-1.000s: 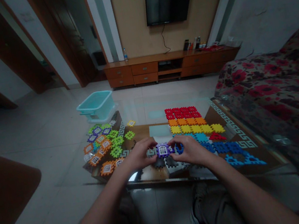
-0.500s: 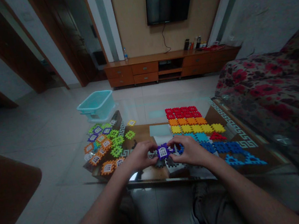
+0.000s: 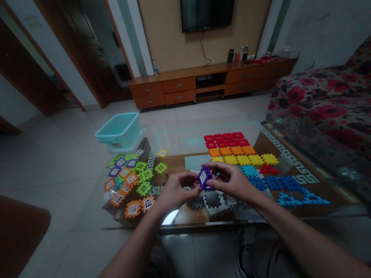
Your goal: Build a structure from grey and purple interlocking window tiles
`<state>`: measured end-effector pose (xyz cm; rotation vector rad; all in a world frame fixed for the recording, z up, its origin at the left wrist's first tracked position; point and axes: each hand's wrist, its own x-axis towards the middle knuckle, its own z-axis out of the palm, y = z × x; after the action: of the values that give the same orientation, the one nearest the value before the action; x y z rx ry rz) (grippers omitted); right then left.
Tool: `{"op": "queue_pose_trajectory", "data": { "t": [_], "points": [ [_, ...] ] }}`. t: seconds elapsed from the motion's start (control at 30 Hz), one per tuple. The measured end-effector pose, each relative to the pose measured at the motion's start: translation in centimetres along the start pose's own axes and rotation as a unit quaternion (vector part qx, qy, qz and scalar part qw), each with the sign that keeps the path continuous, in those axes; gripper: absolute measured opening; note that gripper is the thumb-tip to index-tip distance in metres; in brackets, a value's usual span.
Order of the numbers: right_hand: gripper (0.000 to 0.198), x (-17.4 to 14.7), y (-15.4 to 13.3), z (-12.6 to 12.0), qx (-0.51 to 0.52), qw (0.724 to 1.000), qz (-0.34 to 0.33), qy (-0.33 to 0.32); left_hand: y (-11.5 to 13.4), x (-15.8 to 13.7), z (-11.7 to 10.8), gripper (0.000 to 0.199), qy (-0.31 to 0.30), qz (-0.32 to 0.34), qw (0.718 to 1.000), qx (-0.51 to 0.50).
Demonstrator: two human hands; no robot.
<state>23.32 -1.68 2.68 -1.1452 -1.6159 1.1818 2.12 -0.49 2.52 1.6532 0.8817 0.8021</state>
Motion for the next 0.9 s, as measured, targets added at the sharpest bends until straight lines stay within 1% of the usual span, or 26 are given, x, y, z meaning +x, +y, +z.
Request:
{"op": "queue_pose_trajectory", "data": {
  "t": [0.17, 0.4, 0.6, 0.9],
  "points": [
    [0.058, -0.03, 0.35, -0.04, -0.011, 1.000, 0.006, -0.003, 0.02, -0.08, -0.10, 0.034, -0.008, -0.007, 1.000, -0.014],
    [0.050, -0.12, 0.36, -0.09, -0.058, 0.998, 0.010, 0.019, -0.35, -0.05, -0.13, 0.036, -0.023, -0.020, 0.999, -0.026],
    [0.049, -0.17, 0.24, -0.05, -0.063, 0.998, -0.006, 0.021, -0.79, -0.02, -0.22, 0.036, -0.027, -0.026, 0.999, -0.028],
    [0.048, -0.19, 0.35, 0.00, -0.055, 0.998, -0.010, 0.016, -0.27, -0.08, -0.16, 0.034, -0.035, -0.027, 0.998, -0.035]
  ]
}}
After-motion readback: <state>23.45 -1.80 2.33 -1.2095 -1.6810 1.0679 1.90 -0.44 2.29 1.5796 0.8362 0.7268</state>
